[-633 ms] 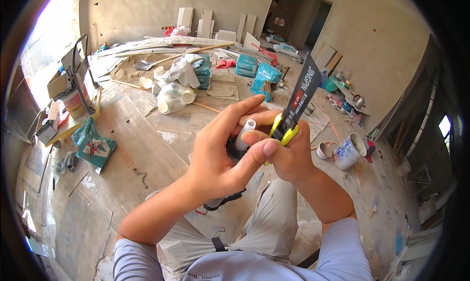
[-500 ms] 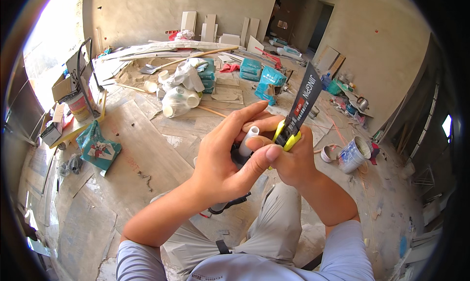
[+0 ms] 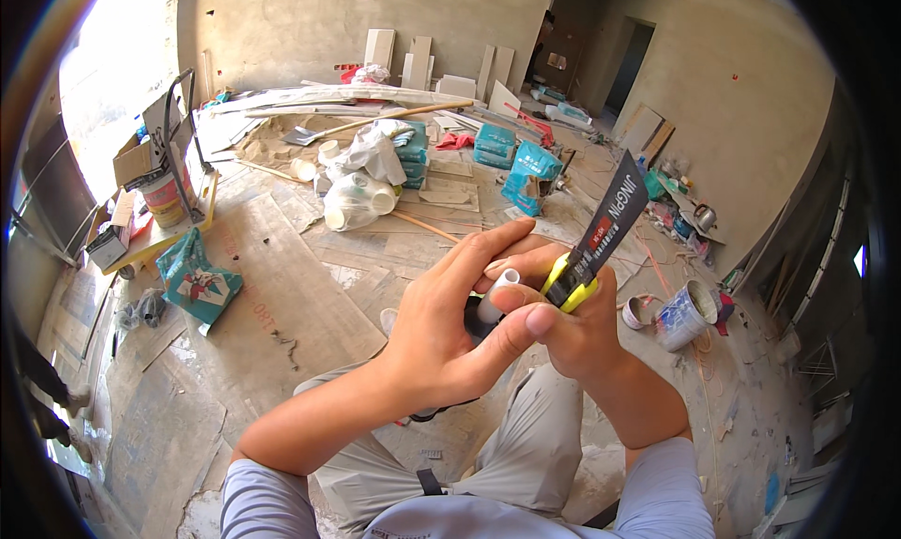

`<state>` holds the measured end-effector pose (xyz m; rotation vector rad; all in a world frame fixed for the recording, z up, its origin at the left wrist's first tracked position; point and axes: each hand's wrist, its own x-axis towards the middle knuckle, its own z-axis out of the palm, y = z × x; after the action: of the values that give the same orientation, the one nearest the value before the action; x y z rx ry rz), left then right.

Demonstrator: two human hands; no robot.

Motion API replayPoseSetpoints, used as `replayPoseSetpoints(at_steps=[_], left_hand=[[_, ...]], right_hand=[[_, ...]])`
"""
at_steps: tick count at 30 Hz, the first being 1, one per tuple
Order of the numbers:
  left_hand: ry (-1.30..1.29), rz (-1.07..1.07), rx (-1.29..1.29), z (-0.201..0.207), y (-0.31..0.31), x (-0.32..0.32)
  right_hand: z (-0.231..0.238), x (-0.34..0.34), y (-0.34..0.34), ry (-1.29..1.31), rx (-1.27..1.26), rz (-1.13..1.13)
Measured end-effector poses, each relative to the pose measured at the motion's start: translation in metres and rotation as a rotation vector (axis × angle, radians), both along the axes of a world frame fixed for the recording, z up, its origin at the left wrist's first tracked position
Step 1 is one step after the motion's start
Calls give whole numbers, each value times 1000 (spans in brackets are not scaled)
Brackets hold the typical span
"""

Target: The person sits on the floor and uses a utility knife to cut the tip of a sealant tube. They then insert a nozzle into the tube and test the sealant gun by squeezing the trigger.

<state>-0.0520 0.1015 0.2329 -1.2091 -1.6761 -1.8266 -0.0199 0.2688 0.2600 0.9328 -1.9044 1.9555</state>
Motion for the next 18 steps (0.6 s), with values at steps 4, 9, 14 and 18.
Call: replayPoseSetpoints(at_steps=[4, 9, 14, 18], left_hand=[[-37, -103, 19, 1, 0, -1], [-109, -193, 16, 6, -3, 2], [-227, -214, -46, 13, -12, 12], [-272, -233, 3, 10, -12, 19]], right_hand=[[-1, 0, 0, 33, 17, -10], [-4, 2, -2, 93, 4, -7], [-9, 5, -7, 69, -34, -29], [-10, 11, -9, 25, -41, -40]])
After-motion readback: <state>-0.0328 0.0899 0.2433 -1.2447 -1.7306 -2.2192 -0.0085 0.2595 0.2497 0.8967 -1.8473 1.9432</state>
